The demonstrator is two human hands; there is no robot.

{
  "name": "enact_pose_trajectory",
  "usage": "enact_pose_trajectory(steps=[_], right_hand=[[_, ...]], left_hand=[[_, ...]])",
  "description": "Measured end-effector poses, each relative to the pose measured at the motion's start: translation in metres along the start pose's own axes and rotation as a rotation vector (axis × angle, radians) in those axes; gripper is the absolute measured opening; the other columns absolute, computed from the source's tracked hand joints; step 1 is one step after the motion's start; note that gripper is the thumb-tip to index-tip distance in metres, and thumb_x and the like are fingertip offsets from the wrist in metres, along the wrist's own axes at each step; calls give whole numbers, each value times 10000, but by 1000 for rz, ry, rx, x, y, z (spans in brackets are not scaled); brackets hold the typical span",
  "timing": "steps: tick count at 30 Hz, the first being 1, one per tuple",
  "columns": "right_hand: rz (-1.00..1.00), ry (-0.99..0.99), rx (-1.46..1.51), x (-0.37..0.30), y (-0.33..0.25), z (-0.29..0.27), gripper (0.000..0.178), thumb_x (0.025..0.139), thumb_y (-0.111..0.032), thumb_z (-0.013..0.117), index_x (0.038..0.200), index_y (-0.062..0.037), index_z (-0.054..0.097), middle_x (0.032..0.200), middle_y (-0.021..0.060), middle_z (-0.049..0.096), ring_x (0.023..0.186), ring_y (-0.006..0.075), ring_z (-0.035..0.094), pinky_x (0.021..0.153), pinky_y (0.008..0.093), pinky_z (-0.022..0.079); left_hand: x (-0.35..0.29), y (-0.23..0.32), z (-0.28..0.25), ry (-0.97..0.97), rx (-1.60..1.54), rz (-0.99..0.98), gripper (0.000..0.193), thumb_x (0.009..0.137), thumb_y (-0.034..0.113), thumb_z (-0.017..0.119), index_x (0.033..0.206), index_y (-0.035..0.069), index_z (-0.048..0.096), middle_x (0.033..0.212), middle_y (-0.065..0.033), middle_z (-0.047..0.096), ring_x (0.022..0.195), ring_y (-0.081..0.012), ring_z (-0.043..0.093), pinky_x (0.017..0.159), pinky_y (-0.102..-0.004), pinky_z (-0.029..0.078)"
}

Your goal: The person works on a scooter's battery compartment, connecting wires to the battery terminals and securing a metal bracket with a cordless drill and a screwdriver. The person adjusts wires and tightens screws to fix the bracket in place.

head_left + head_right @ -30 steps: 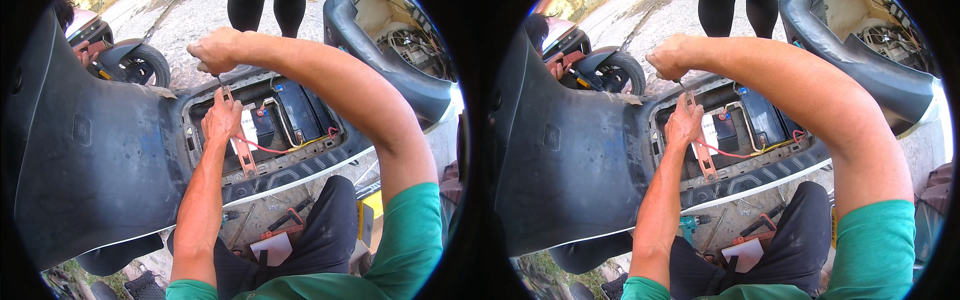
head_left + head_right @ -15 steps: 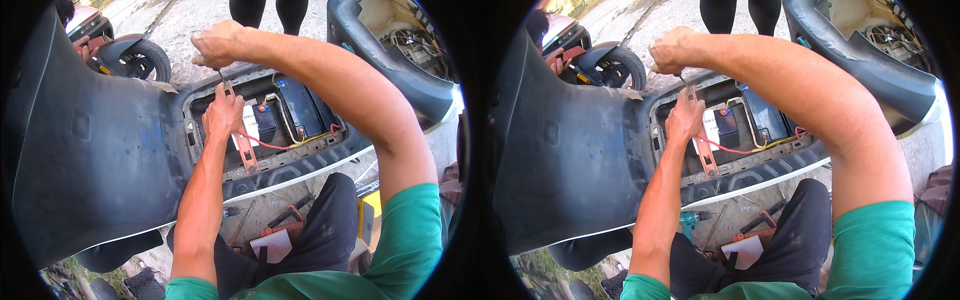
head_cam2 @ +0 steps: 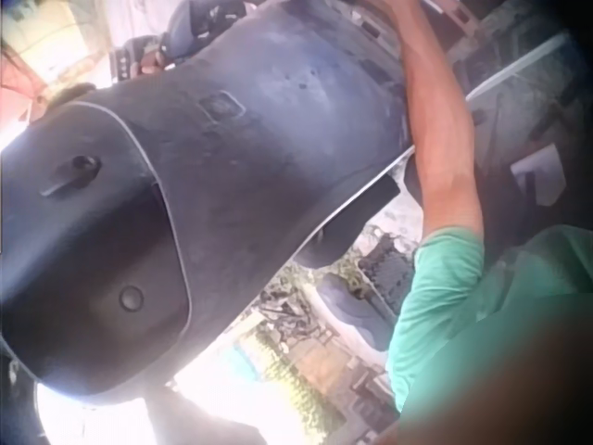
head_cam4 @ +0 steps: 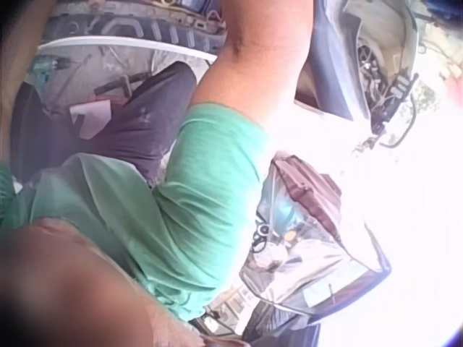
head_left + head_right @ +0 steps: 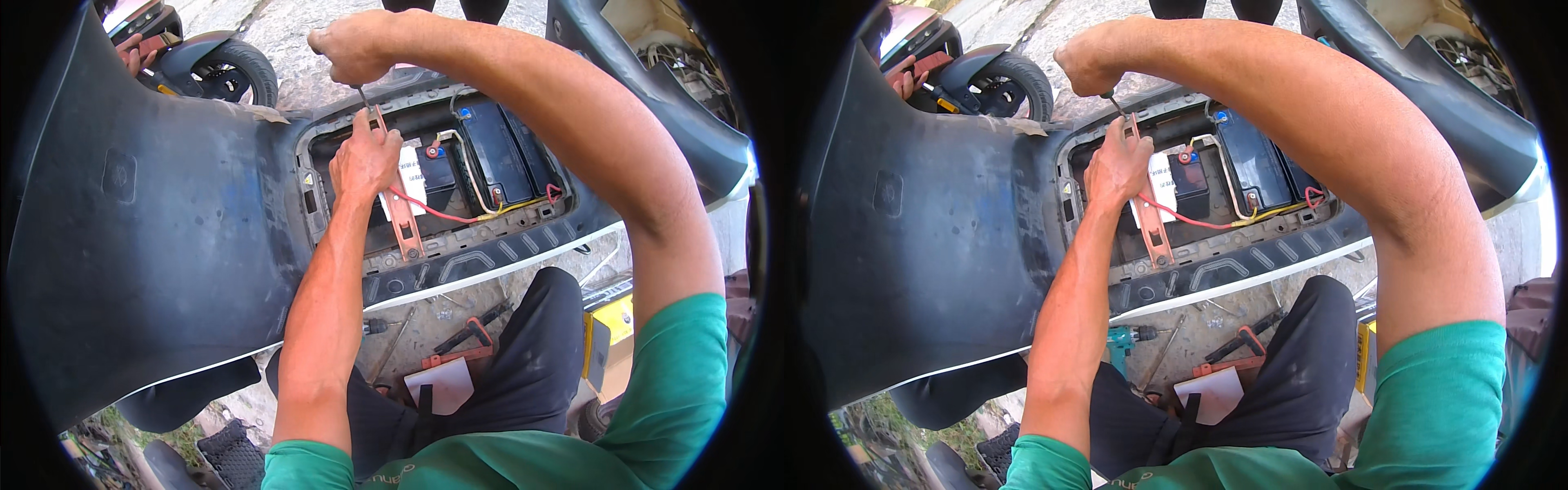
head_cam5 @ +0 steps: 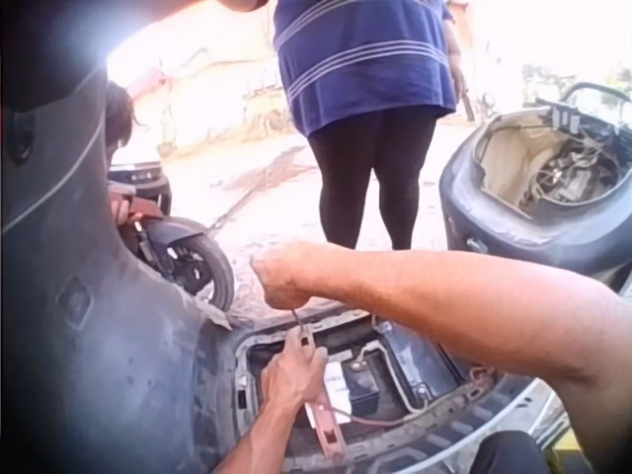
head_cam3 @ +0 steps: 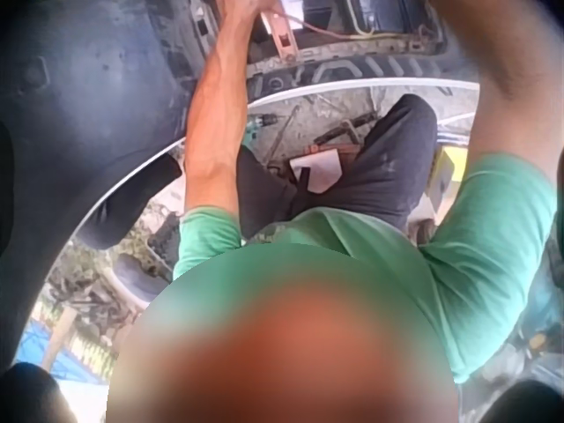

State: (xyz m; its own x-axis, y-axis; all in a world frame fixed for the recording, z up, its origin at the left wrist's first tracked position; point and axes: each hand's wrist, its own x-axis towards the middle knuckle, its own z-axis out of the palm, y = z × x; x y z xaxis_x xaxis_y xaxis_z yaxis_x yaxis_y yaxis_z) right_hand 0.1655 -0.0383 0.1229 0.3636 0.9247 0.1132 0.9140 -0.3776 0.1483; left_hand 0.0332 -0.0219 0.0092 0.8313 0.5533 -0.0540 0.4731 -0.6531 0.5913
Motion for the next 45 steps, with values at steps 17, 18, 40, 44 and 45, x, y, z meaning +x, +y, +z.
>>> enact_pose_trajectory(steps=[17,18,40,44,45], right_hand=[[25,-116,-15,-8,-12,-28,403,1008,-321,594,1259,-7,629,1083,211,751,1023,348,744,887,461,590],[38,-108,2,-7,-10,-27,414,1008,-336,597,1257,-7,633,1075,210,753,1011,340,749,876,460,595],[83,-22,58,-3,-6,-18,376,995,-291,615,1235,-3,647,1093,215,749,1029,363,740,880,479,589],[-32,-125,13,6,-6,-15,358,991,-294,619,1196,-5,668,1090,208,754,1029,360,742,882,474,589],[-48,-100,-22,7,-5,-13,350,989,-287,619,1190,-6,671,1088,205,755,1026,359,743,883,473,589]], left_hand=[[-1,-6,-5,-26,-41,-48,768,890,480,576,1546,107,429,1296,-296,661,1238,-469,615,1066,-511,457],[-1,-2,-6,-40,-42,-52,769,890,481,576,1546,107,428,1299,-296,660,1238,-470,615,1067,-511,456],[-1,-3,-6,-40,-47,-54,774,887,482,599,1542,106,430,1317,-277,659,1242,-458,619,1072,-514,454],[-1,-1,-3,-36,-55,-37,768,887,483,596,1540,111,433,1312,-277,662,1242,-461,618,1073,-514,453],[-1,0,-4,-46,-59,-48,768,887,483,596,1540,112,433,1313,-277,662,1243,-460,617,1074,-513,453]])
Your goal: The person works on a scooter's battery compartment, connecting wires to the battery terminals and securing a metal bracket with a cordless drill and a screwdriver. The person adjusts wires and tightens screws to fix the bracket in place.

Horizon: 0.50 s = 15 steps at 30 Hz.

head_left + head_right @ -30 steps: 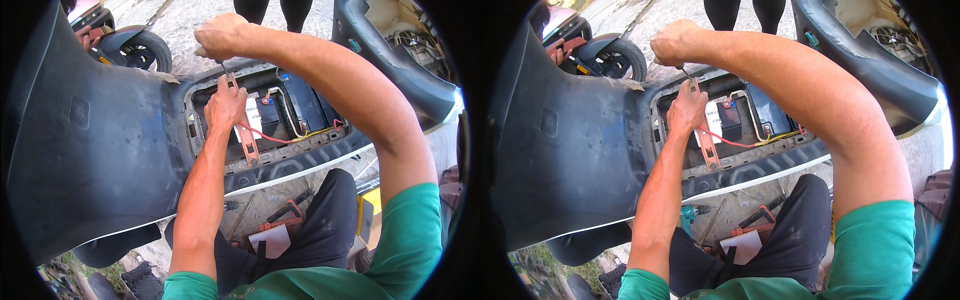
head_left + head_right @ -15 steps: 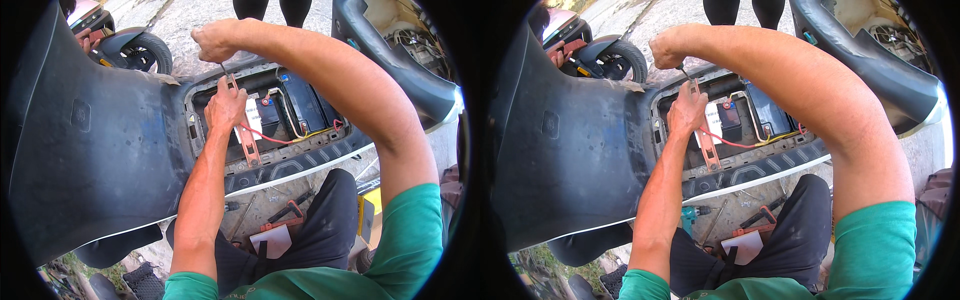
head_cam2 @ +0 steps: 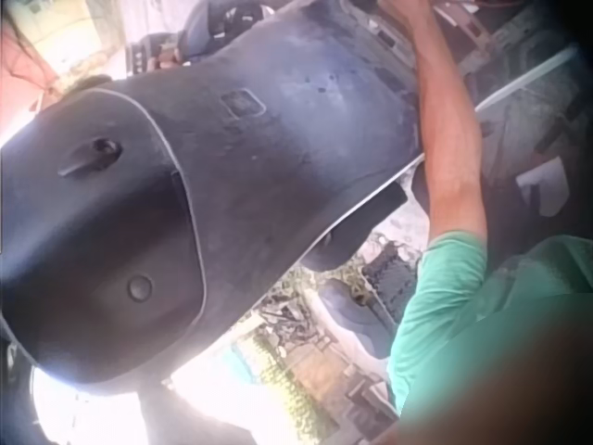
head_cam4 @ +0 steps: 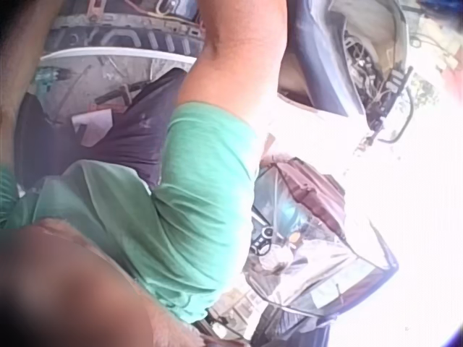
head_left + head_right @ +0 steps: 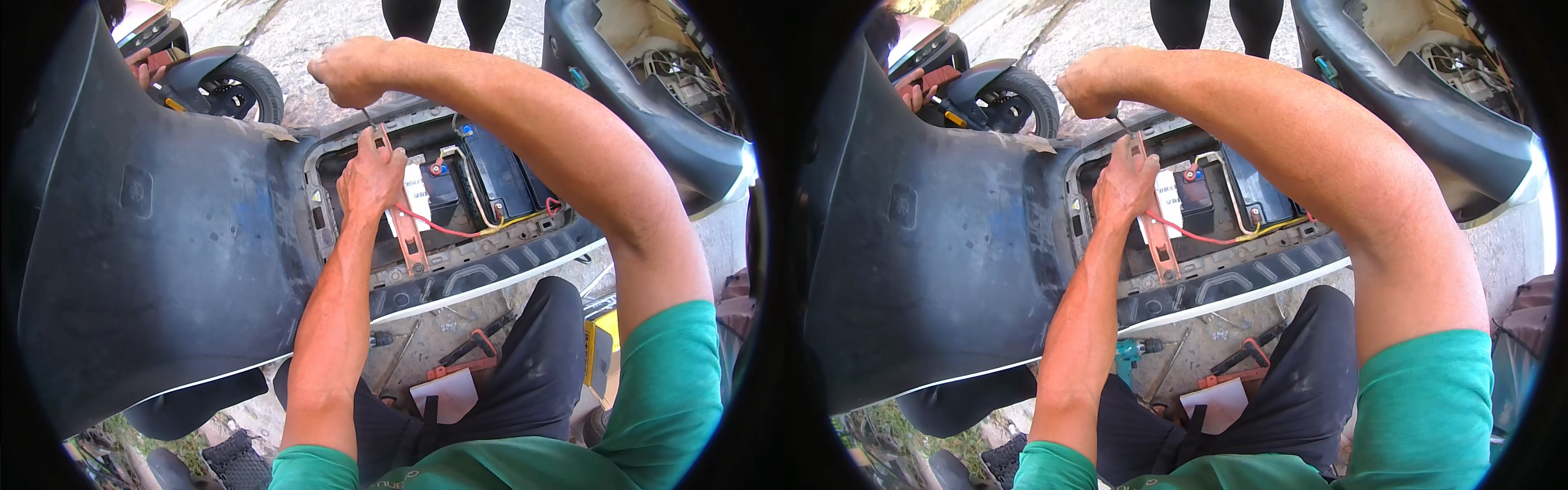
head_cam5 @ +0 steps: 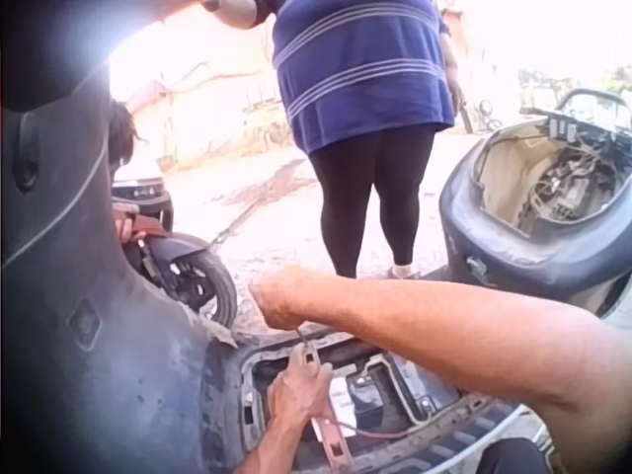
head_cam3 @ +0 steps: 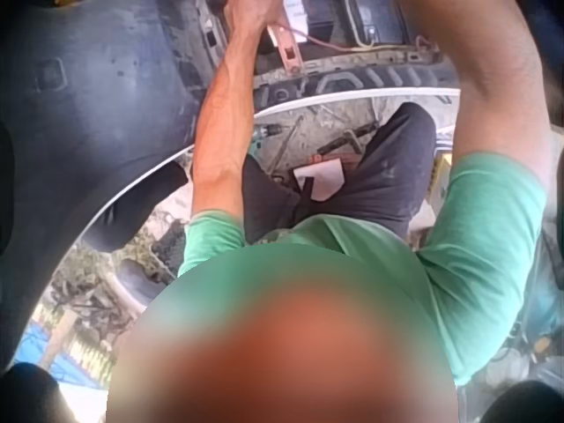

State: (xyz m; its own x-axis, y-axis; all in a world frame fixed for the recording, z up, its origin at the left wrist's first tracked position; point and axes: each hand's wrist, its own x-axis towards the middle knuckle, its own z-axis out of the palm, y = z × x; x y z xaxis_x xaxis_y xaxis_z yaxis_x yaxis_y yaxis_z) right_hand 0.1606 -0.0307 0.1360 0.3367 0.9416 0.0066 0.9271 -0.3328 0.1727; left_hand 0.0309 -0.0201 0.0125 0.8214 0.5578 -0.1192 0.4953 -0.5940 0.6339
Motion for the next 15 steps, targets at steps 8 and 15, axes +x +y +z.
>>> enact_pose_trajectory(steps=[8,15], right_hand=[[14,-50,-11,-12,-10,-18,346,967,-261,637,1190,-4,703,1078,205,758,1026,366,741,873,464,591],[63,-75,77,-7,0,-19,333,946,-293,670,1024,12,778,1037,222,761,1016,364,738,871,464,586]], left_hand=[[-1,-4,-3,7,11,-12,770,889,484,594,1542,112,430,1311,-274,663,1240,-461,619,1072,-512,456],[-1,-3,-3,8,1,-8,766,890,480,604,1539,110,433,1275,-284,676,1215,-465,631,1056,-515,466]])
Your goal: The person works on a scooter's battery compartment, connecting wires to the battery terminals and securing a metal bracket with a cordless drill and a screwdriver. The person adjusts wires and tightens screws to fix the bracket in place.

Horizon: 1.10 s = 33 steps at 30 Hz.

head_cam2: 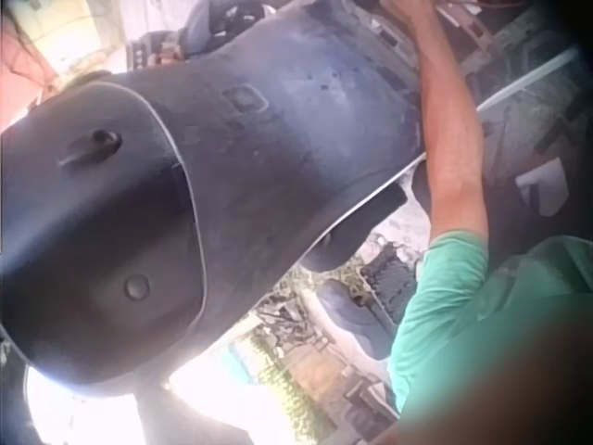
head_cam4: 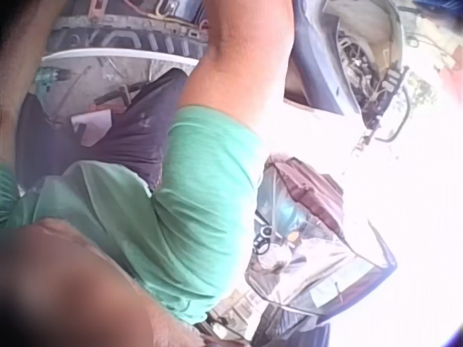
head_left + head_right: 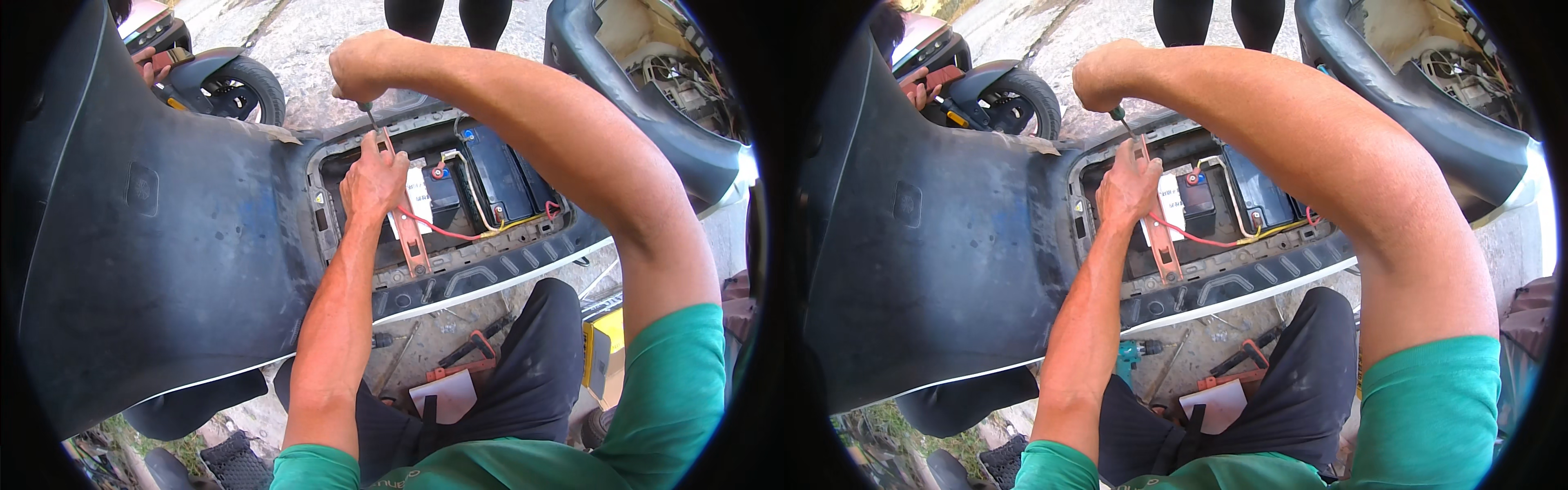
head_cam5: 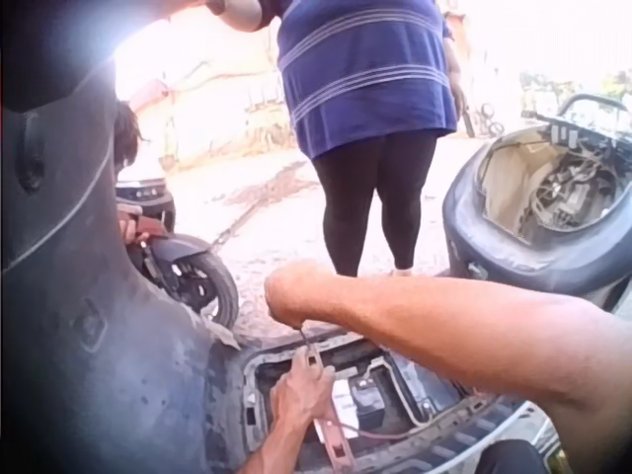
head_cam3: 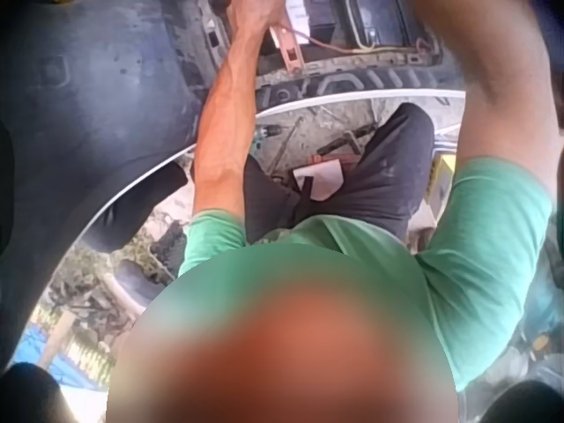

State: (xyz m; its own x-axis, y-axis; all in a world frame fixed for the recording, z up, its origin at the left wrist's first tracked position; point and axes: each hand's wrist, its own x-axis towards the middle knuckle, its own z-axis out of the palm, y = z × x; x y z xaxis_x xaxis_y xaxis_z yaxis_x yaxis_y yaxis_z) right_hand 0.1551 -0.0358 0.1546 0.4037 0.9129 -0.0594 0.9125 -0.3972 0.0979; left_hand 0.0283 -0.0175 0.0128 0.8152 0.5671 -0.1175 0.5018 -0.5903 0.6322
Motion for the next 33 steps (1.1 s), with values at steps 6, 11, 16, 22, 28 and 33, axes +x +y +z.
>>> enact_pose_trajectory(steps=[6,11,16,22,28,33], right_hand=[[5,-81,-37,12,3,8,359,980,-358,650,1013,-31,794,1006,178,772,946,352,752,846,467,590],[22,-35,4,6,0,5,416,1007,-388,617,994,-11,795,995,188,770,947,357,750,854,465,591],[119,-50,136,-3,-1,-2,458,1004,-364,600,1165,48,721,1036,238,755,976,372,744,881,452,586],[7,-79,-38,8,-2,6,378,986,-308,614,1067,33,756,1052,235,754,977,357,748,882,450,587],[91,189,99,-7,-7,19,450,980,-425,637,1128,-10,727,1043,223,756,982,363,745,882,462,590],[152,513,429,-84,-13,10,364,850,-376,719,977,-36,751,880,234,734,852,401,731,786,495,579]], left_hand=[[-1,3,3,7,-9,15,753,890,480,605,1526,110,447,1250,-290,683,1199,-468,638,1044,-521,473],[-1,-2,-1,6,1,-6,758,888,488,602,1530,116,441,1239,-289,687,1191,-468,642,1037,-523,477],[-1,2,-2,-2,-2,15,761,890,479,599,1533,106,437,1241,-291,686,1190,-468,641,1034,-520,479],[1,-1,-1,1,-5,9,764,890,476,597,1535,98,438,1261,-297,677,1205,-465,635,1047,-516,470],[1,1,1,11,-16,24,758,885,480,603,1518,88,463,1259,-280,684,1212,-455,635,1051,-511,472],[1,-11,-2,37,4,55,669,886,430,608,1435,64,493,1124,-285,722,1109,-459,678,975,-533,508]])
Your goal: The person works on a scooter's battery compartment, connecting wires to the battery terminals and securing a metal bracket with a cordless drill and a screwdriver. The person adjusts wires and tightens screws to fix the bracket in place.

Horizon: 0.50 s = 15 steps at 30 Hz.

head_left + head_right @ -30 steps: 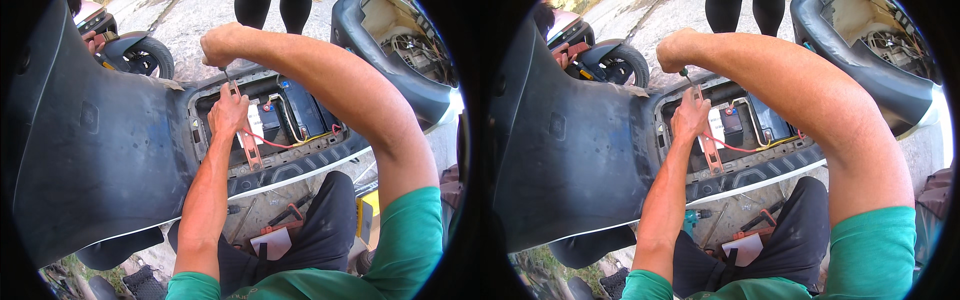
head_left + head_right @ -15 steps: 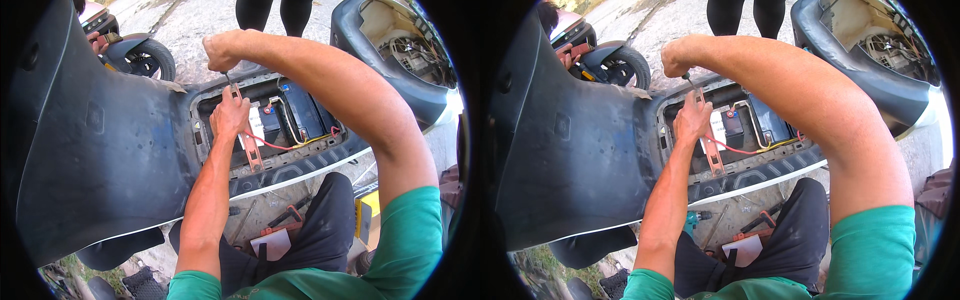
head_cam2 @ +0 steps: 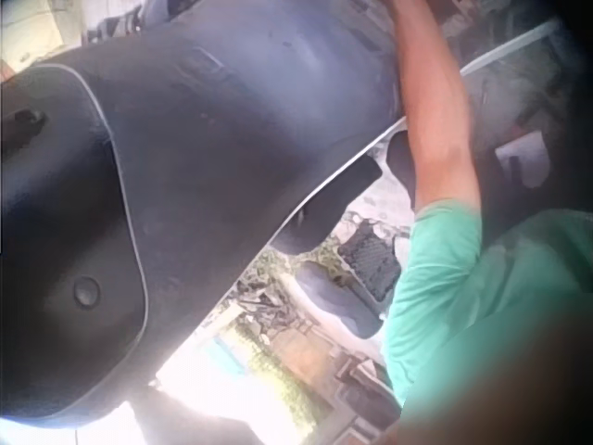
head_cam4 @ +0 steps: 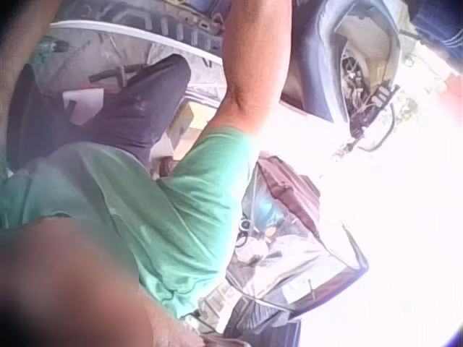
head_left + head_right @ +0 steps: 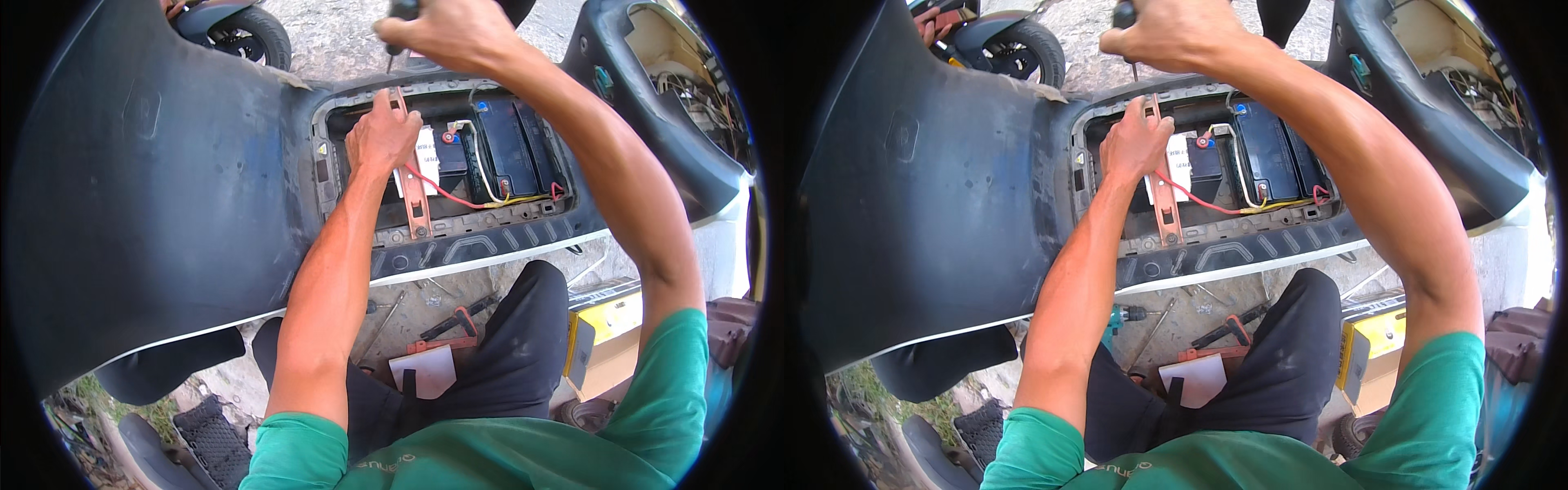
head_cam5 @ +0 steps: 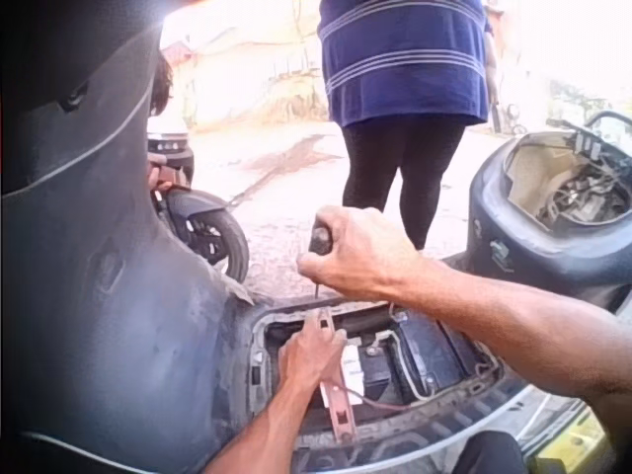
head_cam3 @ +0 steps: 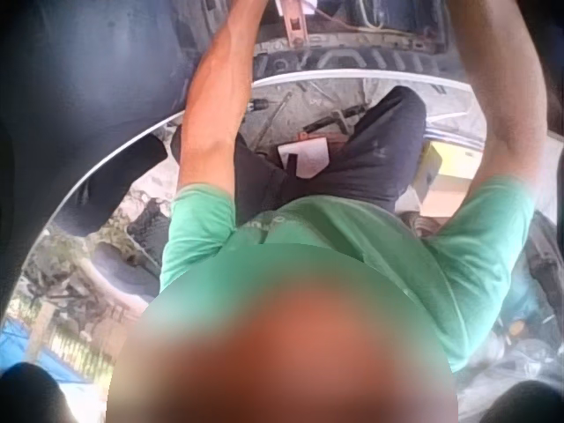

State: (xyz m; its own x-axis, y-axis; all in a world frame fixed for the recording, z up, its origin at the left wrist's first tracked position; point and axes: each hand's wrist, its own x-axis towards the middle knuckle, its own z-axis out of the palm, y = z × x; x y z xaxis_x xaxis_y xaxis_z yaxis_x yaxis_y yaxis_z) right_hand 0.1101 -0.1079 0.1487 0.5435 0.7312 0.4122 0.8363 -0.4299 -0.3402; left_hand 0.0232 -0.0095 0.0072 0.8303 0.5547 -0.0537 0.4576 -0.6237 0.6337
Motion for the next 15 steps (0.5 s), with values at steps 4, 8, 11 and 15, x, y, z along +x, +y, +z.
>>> enact_pose_trajectory(steps=[4,8,11,15], right_hand=[[172,-139,538,-68,-3,-58,312,862,-281,663,954,17,671,884,133,732,793,160,716,755,320,572],[253,-505,623,-134,-9,-20,187,907,-75,654,1061,25,688,859,114,701,749,213,695,736,372,556],[17,-699,107,-162,-4,31,324,884,-311,736,1000,-10,714,833,218,732,850,419,728,777,509,571],[-77,-646,-102,-172,-17,49,279,920,-317,685,952,-40,703,785,199,733,775,397,743,741,527,593]], left_hand=[[1,-4,7,32,-11,-4,709,884,460,607,1456,57,493,1156,-272,723,1133,-439,681,1005,-520,500],[-1,3,6,1,-29,2,669,876,472,615,1404,68,543,1184,-261,716,1150,-436,670,1022,-519,494],[1,-2,7,-4,-38,-16,716,857,502,632,1459,124,543,1265,-245,694,1217,-428,639,1062,-509,477],[-1,-6,13,34,-50,16,695,854,512,617,1431,125,580,1263,-237,698,1217,-430,639,1064,-510,480]])
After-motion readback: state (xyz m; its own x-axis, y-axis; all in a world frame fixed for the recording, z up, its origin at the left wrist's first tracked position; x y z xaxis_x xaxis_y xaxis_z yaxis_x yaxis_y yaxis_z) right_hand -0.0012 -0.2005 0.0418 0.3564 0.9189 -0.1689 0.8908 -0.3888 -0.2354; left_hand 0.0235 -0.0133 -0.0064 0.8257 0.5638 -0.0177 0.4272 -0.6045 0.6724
